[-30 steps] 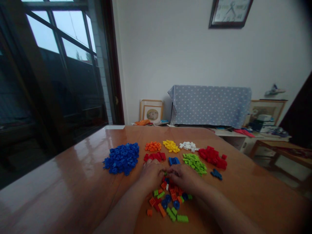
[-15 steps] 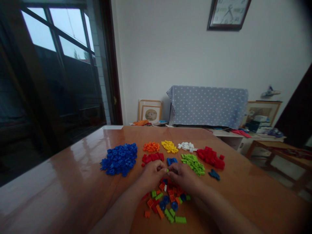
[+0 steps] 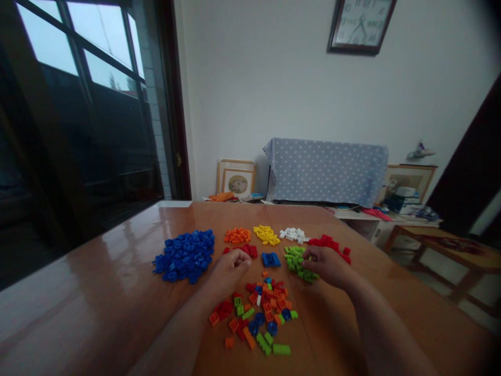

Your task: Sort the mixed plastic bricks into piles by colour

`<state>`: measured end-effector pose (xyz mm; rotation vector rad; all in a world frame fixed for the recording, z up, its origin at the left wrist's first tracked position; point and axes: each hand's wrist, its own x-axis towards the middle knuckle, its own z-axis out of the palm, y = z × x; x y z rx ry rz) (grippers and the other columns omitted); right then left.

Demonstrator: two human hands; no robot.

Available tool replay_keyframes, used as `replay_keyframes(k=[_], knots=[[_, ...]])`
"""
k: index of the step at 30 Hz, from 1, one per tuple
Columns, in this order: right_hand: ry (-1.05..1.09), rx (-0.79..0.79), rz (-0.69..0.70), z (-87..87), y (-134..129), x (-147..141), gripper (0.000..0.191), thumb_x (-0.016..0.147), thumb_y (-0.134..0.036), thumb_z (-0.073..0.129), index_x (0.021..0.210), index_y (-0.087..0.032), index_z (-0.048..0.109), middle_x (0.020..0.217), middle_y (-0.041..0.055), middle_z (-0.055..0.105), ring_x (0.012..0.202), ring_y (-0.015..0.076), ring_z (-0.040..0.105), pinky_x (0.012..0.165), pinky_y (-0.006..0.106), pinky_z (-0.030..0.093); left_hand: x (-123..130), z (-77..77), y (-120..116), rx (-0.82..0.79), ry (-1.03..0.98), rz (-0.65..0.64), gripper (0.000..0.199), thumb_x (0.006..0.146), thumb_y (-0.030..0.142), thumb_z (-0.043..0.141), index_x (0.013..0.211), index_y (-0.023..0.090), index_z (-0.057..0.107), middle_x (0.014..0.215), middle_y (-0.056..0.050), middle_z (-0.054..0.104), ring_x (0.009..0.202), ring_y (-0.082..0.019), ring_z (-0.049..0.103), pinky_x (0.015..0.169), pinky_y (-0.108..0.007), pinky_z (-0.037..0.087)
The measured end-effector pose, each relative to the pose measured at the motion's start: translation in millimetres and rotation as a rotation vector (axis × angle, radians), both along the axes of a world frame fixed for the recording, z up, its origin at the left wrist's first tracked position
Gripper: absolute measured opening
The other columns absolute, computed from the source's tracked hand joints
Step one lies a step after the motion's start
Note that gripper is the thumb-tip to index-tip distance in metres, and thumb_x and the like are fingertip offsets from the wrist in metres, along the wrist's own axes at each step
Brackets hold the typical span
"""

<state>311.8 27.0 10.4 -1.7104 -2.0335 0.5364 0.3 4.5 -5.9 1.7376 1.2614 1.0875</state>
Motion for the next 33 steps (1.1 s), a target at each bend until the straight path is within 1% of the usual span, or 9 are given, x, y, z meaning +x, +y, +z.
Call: replay_keyframes(k=[2,4,8,13,18,21,25,29,33], knots=[[-0.049,-0.021,-0.083,-2.6,4.3,11.4,0.014,0.077,-0.023,0.063,0.088,-0.018,0.07,0.068,0.0003,0.064,0.062,0.0134,0.056,0.055,0.022,0.032,-3.9,-1.9,2.1,0.008,0.029,0.019,0.026,0.083,0.041,0.056,0.087,0.017,0.063,0.081,0.0,0.062,0.075,-0.015,0.054,0.066,-0.023,0.038],[-0.073,-0.036,-0.124,-5.3,6.1,16.0,0.017,0.075,-0.021,0.063,0.09,-0.018,0.071,0.07,0.0011,0.066,0.063,0.0138,0.057,0.056,0.022,0.032,-6.5,-3.9,3.8,0.003,0.053,0.03,0.027,0.083,0.043,0.056,0.086,0.016,0.063,0.08,-0.001,0.063,0.074,-0.015,0.053,0.066,-0.023,0.038],[-0.084,-0.042,-0.13,-9.0,7.2,14.9,0.018,0.074,-0.021,0.064,0.089,-0.018,0.071,0.075,0.0024,0.068,0.066,0.0149,0.058,0.057,0.023,0.032,-9.5,-9.1,6.9,-0.002,0.096,0.025,0.029,0.083,0.044,0.055,0.088,0.016,0.064,0.08,-0.001,0.062,0.073,-0.015,0.052,0.065,-0.023,0.037],[-0.079,-0.051,-0.124,-11.4,10.5,15.1,0.018,0.077,-0.024,0.063,0.092,-0.018,0.071,0.077,0.002,0.069,0.067,0.0143,0.058,0.059,0.022,0.033,-11.2,-16.4,10.3,-0.013,0.117,0.03,0.03,0.083,0.043,0.055,0.09,0.015,0.065,0.08,0.0,0.061,0.073,-0.014,0.052,0.066,-0.023,0.037],[-0.074,-0.045,-0.108,-9.9,11.4,14.0,0.02,0.077,-0.023,0.063,0.095,-0.018,0.071,0.078,0.0021,0.068,0.068,0.0144,0.058,0.058,0.022,0.034,-10.3,-13.3,8.4,-0.026,0.11,-0.008,0.029,0.083,0.042,0.055,0.091,0.015,0.064,0.08,0.0,0.06,0.072,-0.014,0.051,0.064,-0.023,0.037],[-0.027,-0.045,-0.053,-5.8,7.2,7.0,0.02,0.078,-0.025,0.061,0.094,-0.017,0.071,0.07,0.0005,0.064,0.064,0.0137,0.056,0.056,0.022,0.034,-7.8,-5.6,3.4,-0.042,0.1,-0.031,0.027,0.082,0.039,0.056,0.092,0.014,0.063,0.082,-0.001,0.061,0.073,-0.014,0.053,0.064,-0.023,0.038],[0.061,-0.032,0.1,0.0,-2.7,-9.9,0.017,0.077,-0.018,0.057,0.089,-0.015,0.069,0.068,-0.0009,0.061,0.06,0.0124,0.054,0.054,0.021,0.034,-2.8,2.3,-5.5,-0.064,0.123,-0.075,0.021,0.079,0.031,0.057,0.09,0.015,0.064,0.081,-0.001,0.062,0.073,-0.014,0.054,0.063,-0.023,0.039],[0.065,-0.029,0.282,3.9,-14.7,-30.9,0.014,0.075,-0.015,0.057,0.084,-0.016,0.067,0.07,-0.0017,0.06,0.064,0.0119,0.053,0.055,0.02,0.034,1.4,0.6,-12.1,-0.085,0.161,-0.164,0.02,0.077,0.025,0.055,0.091,0.015,0.066,0.084,-0.002,0.066,0.078,-0.015,0.058,0.066,-0.023,0.041],[0.046,-0.089,0.382,8.1,-27.7,-49.3,0.011,0.076,-0.016,0.058,0.081,-0.018,0.067,0.071,-0.0026,0.061,0.066,0.0111,0.053,0.057,0.019,0.035,1.7,-1.2,-15.5,-0.098,0.221,-0.242,0.022,0.076,0.022,0.053,0.092,0.015,0.067,0.086,-0.003,0.068,0.078,-0.016,0.059,0.063,-0.022,0.041]])
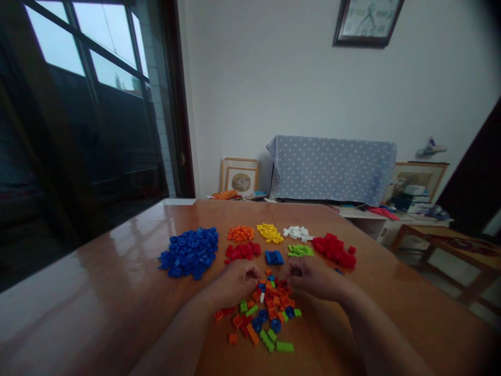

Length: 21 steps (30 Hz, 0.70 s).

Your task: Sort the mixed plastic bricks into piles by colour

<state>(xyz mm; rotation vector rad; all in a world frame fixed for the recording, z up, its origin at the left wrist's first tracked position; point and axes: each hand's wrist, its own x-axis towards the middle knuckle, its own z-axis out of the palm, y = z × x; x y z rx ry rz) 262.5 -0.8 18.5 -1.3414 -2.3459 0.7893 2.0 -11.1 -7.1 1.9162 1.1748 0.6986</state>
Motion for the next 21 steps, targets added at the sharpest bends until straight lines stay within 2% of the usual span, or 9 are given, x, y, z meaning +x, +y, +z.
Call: replay_keyframes(k=[5,8,14,21], knots=[[-0.043,-0.138,0.092,7.0,-12.9,-11.2,0.011,0.076,-0.022,0.062,0.087,-0.02,0.066,0.073,-0.003,0.063,0.065,0.0115,0.054,0.056,0.02,0.035,-3.3,4.2,-2.8,0.058,0.085,-0.03,0.023,0.071,0.017,0.053,0.088,0.017,0.069,0.082,-0.002,0.068,0.075,-0.016,0.058,0.061,-0.022,0.04],[-0.089,-0.168,0.115,7.3,-15.3,-14.1,0.013,0.075,-0.022,0.063,0.087,-0.02,0.065,0.073,-0.0032,0.064,0.064,0.0117,0.054,0.055,0.02,0.034,-5.9,3.3,-2.1,0.099,0.127,-0.034,0.024,0.071,0.016,0.053,0.087,0.018,0.069,0.083,-0.002,0.067,0.076,-0.016,0.058,0.062,-0.022,0.039],[-0.094,-0.101,0.079,-0.7,-11.9,-19.9,0.012,0.078,-0.023,0.06,0.089,-0.02,0.063,0.074,-0.0021,0.064,0.065,0.0127,0.055,0.054,0.021,0.035,-11.3,-0.9,2.5,0.203,0.222,0.027,0.022,0.07,0.012,0.052,0.083,0.019,0.068,0.084,-0.003,0.067,0.078,-0.017,0.058,0.065,-0.023,0.04],[-0.107,-0.02,0.046,-5.0,-9.9,-24.7,0.008,0.079,-0.025,0.061,0.085,-0.02,0.062,0.073,-0.0023,0.061,0.065,0.0119,0.052,0.056,0.021,0.033,-7.9,2.5,-0.2,0.27,0.279,0.021,0.022,0.074,0.013,0.054,0.085,0.02,0.072,0.091,-0.004,0.068,0.088,-0.019,0.057,0.075,-0.025,0.042]])
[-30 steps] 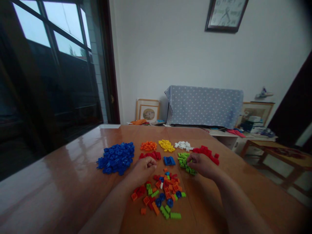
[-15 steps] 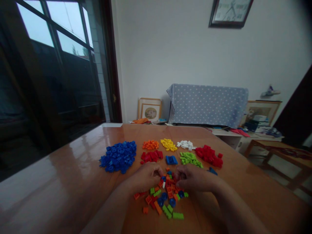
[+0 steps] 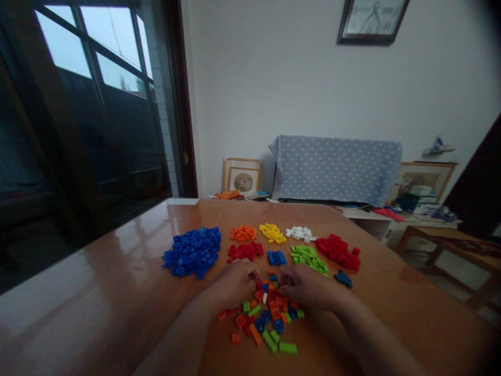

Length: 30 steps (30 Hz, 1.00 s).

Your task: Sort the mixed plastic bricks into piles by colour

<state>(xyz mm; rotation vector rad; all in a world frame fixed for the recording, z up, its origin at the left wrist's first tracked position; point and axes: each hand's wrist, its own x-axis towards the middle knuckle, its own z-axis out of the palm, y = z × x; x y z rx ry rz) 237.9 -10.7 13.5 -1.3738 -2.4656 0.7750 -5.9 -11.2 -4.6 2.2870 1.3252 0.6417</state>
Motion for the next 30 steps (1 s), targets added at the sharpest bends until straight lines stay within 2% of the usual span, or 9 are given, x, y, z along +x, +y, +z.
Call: replay_keyframes(k=[7,12,20,26,30], knots=[[0.012,-0.089,0.037,9.6,-4.4,14.7,0.01,0.075,-0.016,0.058,0.082,-0.02,0.064,0.07,-0.0031,0.062,0.064,0.0117,0.054,0.054,0.02,0.032,-0.8,2.4,-0.8,0.003,-0.025,0.029,0.022,0.076,0.017,0.053,0.088,0.022,0.071,0.093,-0.004,0.067,0.091,-0.02,0.057,0.079,-0.027,0.042],[-0.092,-0.204,0.061,20.1,-11.8,21.6,0.015,0.07,-0.026,0.068,0.084,-0.021,0.067,0.074,-0.0027,0.066,0.064,0.0131,0.057,0.05,0.02,0.03,8.2,3.1,-7.8,0.044,0.02,0.003,0.019,0.081,0.031,0.058,0.095,0.027,0.071,0.095,-0.004,0.065,0.098,-0.024,0.054,0.083,-0.031,0.039],[-0.308,-0.002,0.065,16.0,-24.1,5.3,0.016,0.065,-0.03,0.069,0.08,-0.024,0.066,0.071,-0.0026,0.062,0.058,0.0121,0.048,0.049,0.024,0.023,18.4,0.9,-14.7,0.09,0.117,0.034,0.016,0.078,0.026,0.06,0.091,0.025,0.069,0.098,-0.005,0.06,0.099,-0.024,0.049,0.083,-0.032,0.038],[-0.34,0.028,0.071,13.3,-21.5,5.7,0.018,0.066,-0.026,0.066,0.084,-0.023,0.065,0.076,-0.0016,0.063,0.062,0.0123,0.05,0.051,0.024,0.023,18.4,8.3,-18.1,0.083,0.159,0.008,0.02,0.075,0.019,0.059,0.093,0.024,0.065,0.098,-0.003,0.059,0.098,-0.022,0.048,0.083,-0.03,0.038],[-0.345,0.015,0.053,14.7,-21.9,4.6,0.019,0.066,-0.022,0.065,0.085,-0.023,0.064,0.076,-0.0017,0.063,0.063,0.0122,0.05,0.052,0.024,0.023,18.6,7.2,-18.9,0.084,0.143,-0.009,0.021,0.071,0.018,0.061,0.091,0.023,0.063,0.097,-0.003,0.058,0.097,-0.022,0.047,0.081,-0.029,0.037]])
